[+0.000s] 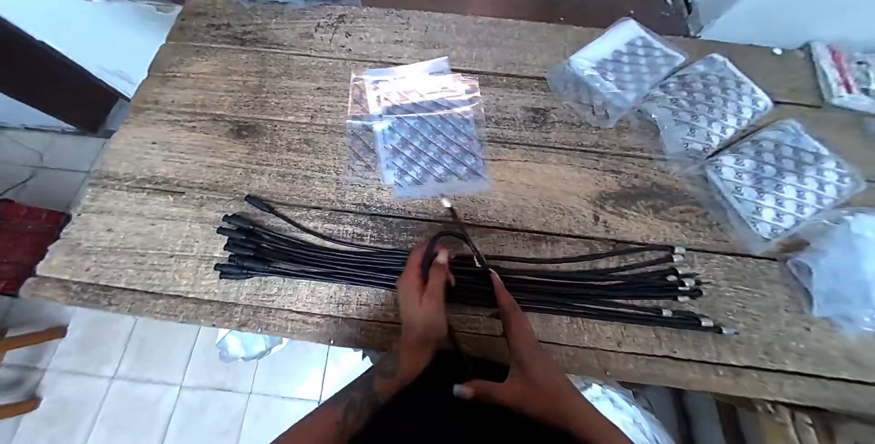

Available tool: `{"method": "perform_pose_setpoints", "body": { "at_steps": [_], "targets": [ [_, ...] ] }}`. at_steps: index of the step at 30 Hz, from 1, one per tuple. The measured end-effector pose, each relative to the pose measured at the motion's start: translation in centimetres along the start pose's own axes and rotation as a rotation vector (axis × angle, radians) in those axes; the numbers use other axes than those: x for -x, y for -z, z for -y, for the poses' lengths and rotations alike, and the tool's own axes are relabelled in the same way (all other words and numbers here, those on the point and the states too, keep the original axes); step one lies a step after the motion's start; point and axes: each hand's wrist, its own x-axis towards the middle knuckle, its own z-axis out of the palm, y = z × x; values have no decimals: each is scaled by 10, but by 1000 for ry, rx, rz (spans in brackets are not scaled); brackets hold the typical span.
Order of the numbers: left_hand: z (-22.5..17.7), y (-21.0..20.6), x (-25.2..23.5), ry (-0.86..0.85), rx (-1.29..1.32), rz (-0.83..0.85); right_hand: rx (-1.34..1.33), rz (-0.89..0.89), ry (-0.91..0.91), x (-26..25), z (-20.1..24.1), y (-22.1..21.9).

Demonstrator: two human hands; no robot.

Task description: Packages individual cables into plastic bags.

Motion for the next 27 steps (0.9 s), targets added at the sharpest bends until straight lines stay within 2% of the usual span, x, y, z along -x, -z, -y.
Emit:
{"method": "perform_pose_setpoints", "body": {
  "at_steps": [2,4,6,7,11,14,18,21,24,27],
  "targets": [
    [-13,-4,-41,-80,-312,266,-41,-153,-94,-6,-10,0],
    [-22,9,-97,-219,-694,439,182,-339,-91,-10,-29,16],
    [-17,33,-150,-267,-831,439,456,-443,-54,-8,-50,39],
    [-10,44,-171,-277,-836,416,499,-458,-46,-4,-59,48],
    [39,51,-210,-491,-846,320,452,-413,-73,-1,-56,53],
    [43,42,-212,-582,-856,242,433,-359,-27,-20,-30,43],
    [3,35,-198,-562,-997,292,464,-303,32,-36,-3,36],
    [18,61,-192,-777,-1091,290,484,-191,68,-31,10,37],
    [34,73,-151,-1000,-1214,213,470,-167,122,-38,10,27],
    [29,55,-95,-1113,-1171,176,308,-216,-55,-58,2,19]
  ]
}}
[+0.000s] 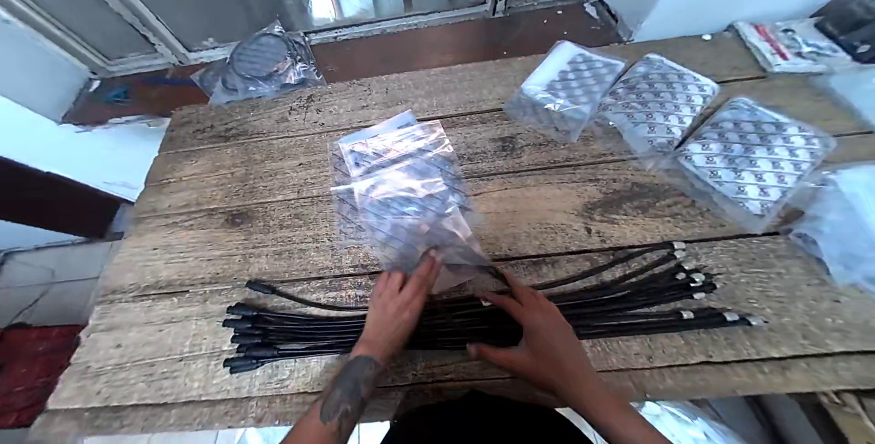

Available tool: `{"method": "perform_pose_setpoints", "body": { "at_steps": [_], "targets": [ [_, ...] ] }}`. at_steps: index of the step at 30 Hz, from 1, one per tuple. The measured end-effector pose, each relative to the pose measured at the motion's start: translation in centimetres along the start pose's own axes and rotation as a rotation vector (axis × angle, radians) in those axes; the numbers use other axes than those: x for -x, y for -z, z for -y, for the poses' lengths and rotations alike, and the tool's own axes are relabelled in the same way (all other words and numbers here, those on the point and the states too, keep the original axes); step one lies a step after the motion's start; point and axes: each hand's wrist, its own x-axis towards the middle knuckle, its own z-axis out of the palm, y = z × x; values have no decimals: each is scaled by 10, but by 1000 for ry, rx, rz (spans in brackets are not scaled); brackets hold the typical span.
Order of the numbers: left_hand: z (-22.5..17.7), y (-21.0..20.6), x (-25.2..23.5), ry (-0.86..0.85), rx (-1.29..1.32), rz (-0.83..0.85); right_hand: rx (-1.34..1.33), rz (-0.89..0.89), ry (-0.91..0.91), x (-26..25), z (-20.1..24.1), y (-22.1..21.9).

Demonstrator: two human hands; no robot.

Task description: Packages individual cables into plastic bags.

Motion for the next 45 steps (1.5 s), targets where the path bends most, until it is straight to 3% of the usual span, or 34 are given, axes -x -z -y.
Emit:
{"method": "perform_pose_setpoints", "body": {
  "at_steps": [2,5,7,9,10,12,13,14,16,18,20,25,27,29,34,37,39,40,42,43,45],
  "targets": [
    [-27,7,2,-17,35,36,-128,-20,-170,5,2,-7],
    [-61,18,6,-57,172,104,-119,-108,-171,31,17,-19],
    [-88,30,10,-90,257,44,-81,-216,-176,32,24,-29],
    [-111,42,22,21,369,-28,-66,-304,-190,27,15,-43],
    [-117,46,29,188,443,-13,-61,-346,-211,25,9,-52],
    [-115,48,35,653,530,246,-79,-340,-329,20,5,-61],
    [-110,46,36,805,615,443,-48,-336,-358,20,7,-65],
    [-109,46,38,859,727,601,-2,-341,-368,19,9,-68],
    [-119,46,44,746,914,795,74,-290,-401,16,12,-71],
    [-121,44,50,677,964,893,115,-177,-407,11,18,-65],
    [-113,42,56,740,944,921,133,-56,-308,19,13,-59],
    [-101,41,81,803,948,847,139,-99,349,82,-39,-58],
    [-102,44,84,814,944,836,221,-154,493,90,-50,-62],
    [-106,45,83,779,913,821,264,-230,500,83,-45,-66],
    [-107,49,87,760,913,779,192,-231,268,61,-6,-73],
    [-81,51,100,795,1312,806,106,-197,440,70,-14,-68],
    [-74,50,103,945,1588,743,117,-363,567,86,-17,-50],
    [-78,46,98,1060,1651,670,138,-477,528,90,-19,-38],
    [-92,30,83,1256,1701,431,185,-590,243,81,-31,-12],
    [-99,25,75,1333,1685,317,160,-541,34,70,-40,-1],
    [-100,30,67,1362,1673,227,-96,-267,-316,44,-55,14]
  ]
}}
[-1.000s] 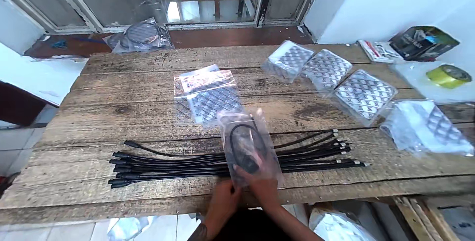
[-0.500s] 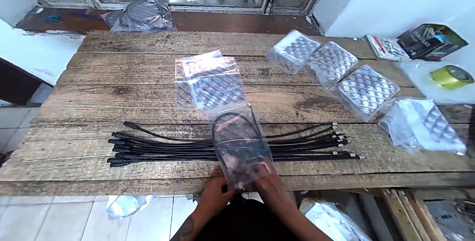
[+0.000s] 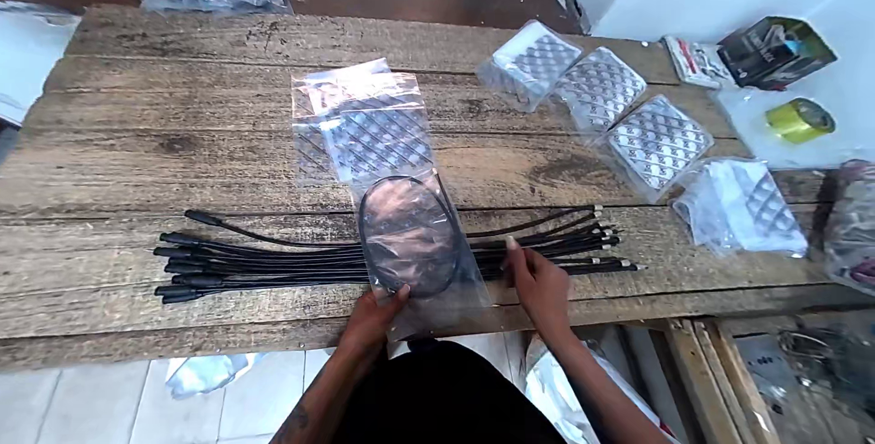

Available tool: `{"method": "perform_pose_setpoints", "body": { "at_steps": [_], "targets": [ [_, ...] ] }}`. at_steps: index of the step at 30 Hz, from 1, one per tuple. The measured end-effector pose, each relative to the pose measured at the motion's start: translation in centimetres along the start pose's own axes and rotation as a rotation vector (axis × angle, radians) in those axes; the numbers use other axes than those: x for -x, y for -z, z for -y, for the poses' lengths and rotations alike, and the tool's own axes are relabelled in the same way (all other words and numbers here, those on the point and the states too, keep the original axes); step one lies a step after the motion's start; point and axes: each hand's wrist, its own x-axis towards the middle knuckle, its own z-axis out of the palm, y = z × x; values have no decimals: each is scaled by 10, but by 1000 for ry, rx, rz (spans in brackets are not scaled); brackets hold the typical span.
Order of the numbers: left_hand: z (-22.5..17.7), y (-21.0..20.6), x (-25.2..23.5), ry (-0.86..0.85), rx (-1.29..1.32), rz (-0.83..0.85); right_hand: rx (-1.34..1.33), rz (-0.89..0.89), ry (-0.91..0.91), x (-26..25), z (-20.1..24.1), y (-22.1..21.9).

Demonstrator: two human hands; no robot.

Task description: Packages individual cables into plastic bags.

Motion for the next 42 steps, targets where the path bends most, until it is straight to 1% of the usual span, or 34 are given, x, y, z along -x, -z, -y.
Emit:
{"method": "perform_pose_setpoints", "body": {
  "at_steps": [2,3,4,5,7,9,10,11,12,13,15,16,17,18,19,20,21,22,23,24,25,27,28,30,32,34,35,36,37,38,39,40,41,42],
  "targets": [
    [-16,9,8,-17,-59,34,-284,353,-177,-19,5,-9],
    [-21,14,10,-8,-110,33,-407,460,-214,-19,9,-20],
    [-22,20,9,0,-173,12,-501,523,-235,-16,14,-32],
    [-20,25,8,-4,-253,-30,-568,537,-246,-12,17,-43],
    [-13,35,5,-48,-470,-116,-588,501,-211,0,23,-55],
    [-18,42,6,-156,-636,-219,-559,434,-117,3,35,-60],
    [-31,43,4,-231,-659,-284,-560,392,-49,-9,49,-61],
    [-56,42,-3,-316,-627,-349,-576,345,36,-31,73,-62],
    [-93,42,-15,-377,-527,-394,-612,299,121,-62,107,-62],
    [-138,44,-27,-394,-354,-422,-661,271,184,-94,145,-59],
    [-225,56,-43,-415,61,-430,-746,352,275,-147,217,-43],
    [-255,65,-44,-479,166,-429,-786,386,315,-163,244,-34],
    [-269,75,-40,-583,98,-450,-817,373,370,-170,260,-29],
    [-264,86,-37,-699,-136,-503,-819,343,440,-170,262,-30],
    [-240,95,-34,-783,-457,-571,-787,330,513,-164,249,-37],
    [-203,102,-30,-816,-762,-567,-729,353,553,-150,226,-45],
    [-163,104,-24,-775,-994,-473,-668,425,539,-131,198,-53],
    [-122,105,-20,-697,-1176,-332,-600,534,475,-109,168,-58],
    [-84,107,-20,-663,-1316,-227,-517,636,413,-88,140,-61],
    [-56,108,-22,-684,-1402,-183,-446,706,371,-69,114,-62],
    [-40,108,-27,-740,-1454,-192,-393,753,333,-54,92,-61],
    [-31,106,-35,-881,-1548,-242,-348,764,269,-29,64,-50],
    [-33,105,-34,-917,-1575,-223,-335,745,250,-20,57,-43],
    [-44,106,-30,-934,-1585,-160,-288,726,253,-15,49,-36],
    [-59,102,-19,-897,-1519,-175,-298,805,206,-8,43,-34],
    [-70,96,-7,-901,-1423,-251,-485,919,71,9,32,-34],
    [-76,92,-1,-909,-1365,-251,-672,933,3,18,20,-34],
    [-82,89,5,-916,-1323,-214,-873,871,-82,23,8,-31],
    [-87,89,10,-918,-1306,-158,-1054,723,-171,23,-5,-26],
    [-88,90,16,-915,-1304,-110,-1233,532,-253,16,-20,-17],
    [-84,91,20,-912,-1314,-89,-1340,322,-342,9,-32,-6],
    [-78,91,22,-910,-1329,-81,-1368,159,-421,4,-41,7],
    [-72,90,22,-896,-1355,-80,-1346,87,-458,3,-45,17],
    [-66,87,19,-880,-1377,-83,-1301,87,-454,4,-49,25]
  ]
}}
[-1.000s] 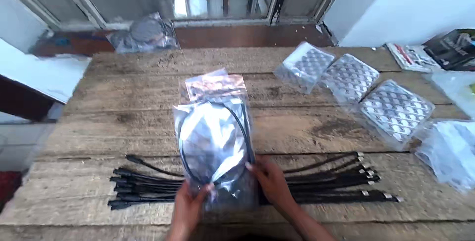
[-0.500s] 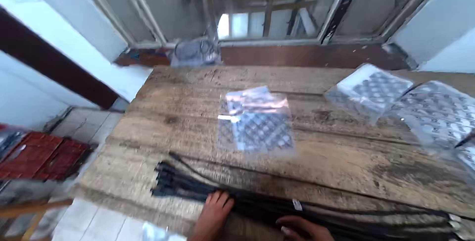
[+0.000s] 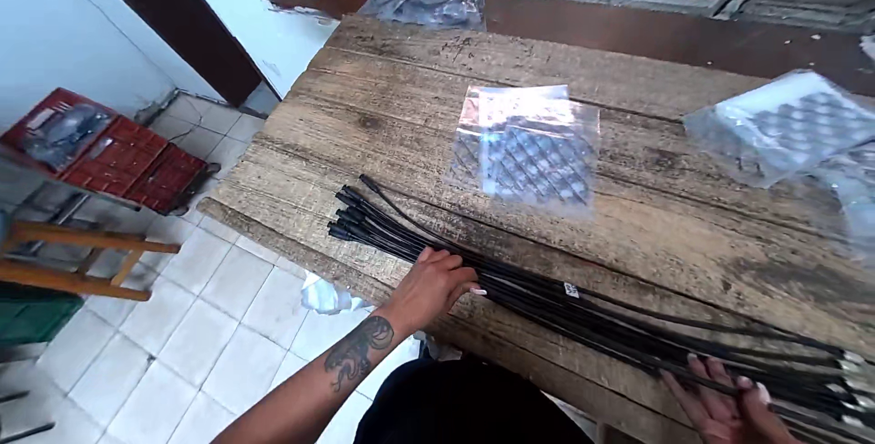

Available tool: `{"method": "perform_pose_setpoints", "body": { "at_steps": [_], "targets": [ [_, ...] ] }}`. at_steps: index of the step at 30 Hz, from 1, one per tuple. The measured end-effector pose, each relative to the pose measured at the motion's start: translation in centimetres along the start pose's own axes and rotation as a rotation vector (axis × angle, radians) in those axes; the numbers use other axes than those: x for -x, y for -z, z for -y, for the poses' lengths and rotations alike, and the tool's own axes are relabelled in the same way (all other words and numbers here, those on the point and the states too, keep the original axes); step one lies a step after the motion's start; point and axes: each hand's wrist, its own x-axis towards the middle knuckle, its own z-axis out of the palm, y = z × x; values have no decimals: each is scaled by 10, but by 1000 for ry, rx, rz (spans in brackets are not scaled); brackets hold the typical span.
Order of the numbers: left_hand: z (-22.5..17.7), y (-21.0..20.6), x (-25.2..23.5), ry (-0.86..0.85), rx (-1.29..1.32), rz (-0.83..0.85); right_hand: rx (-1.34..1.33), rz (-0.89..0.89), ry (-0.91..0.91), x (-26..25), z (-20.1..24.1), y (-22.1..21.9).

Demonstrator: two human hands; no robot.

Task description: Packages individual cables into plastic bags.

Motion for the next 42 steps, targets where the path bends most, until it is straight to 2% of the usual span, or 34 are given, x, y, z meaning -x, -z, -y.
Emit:
{"method": "perform_pose_setpoints", "body": {
  "at_steps": [3,6,9,12,15,19,25,29,31,34,38,42],
  "targets": [
    [-6,-21,-2,41,-6,43,71,19,29,12,3,12],
    [-5,-26,2,46,-16,102,101,16,27,19,-7,13],
    [-11,-28,-2,29,-10,261,146,-79,38,35,-2,-5],
    [-49,-58,-13,-111,-12,193,83,-159,25,38,10,-16],
    [-78,-86,-18,-200,-39,86,58,-308,71,26,31,7],
    [-73,-94,-14,-263,-95,34,38,-492,140,7,48,40],
    [-39,-76,-2,-237,-175,91,53,-515,129,3,67,48],
    [-1,-67,11,-219,-216,65,71,-599,232,-6,69,64],
    [9,-66,9,-217,-220,75,110,-532,230,-11,60,65],
    [-3,-69,3,-150,-188,117,135,-332,92,-6,30,52],
    [-20,-77,7,-49,-188,155,127,-295,86,-2,14,45],
    [-26,-87,1,-51,-211,213,105,-313,66,0,19,40]
  ]
}}
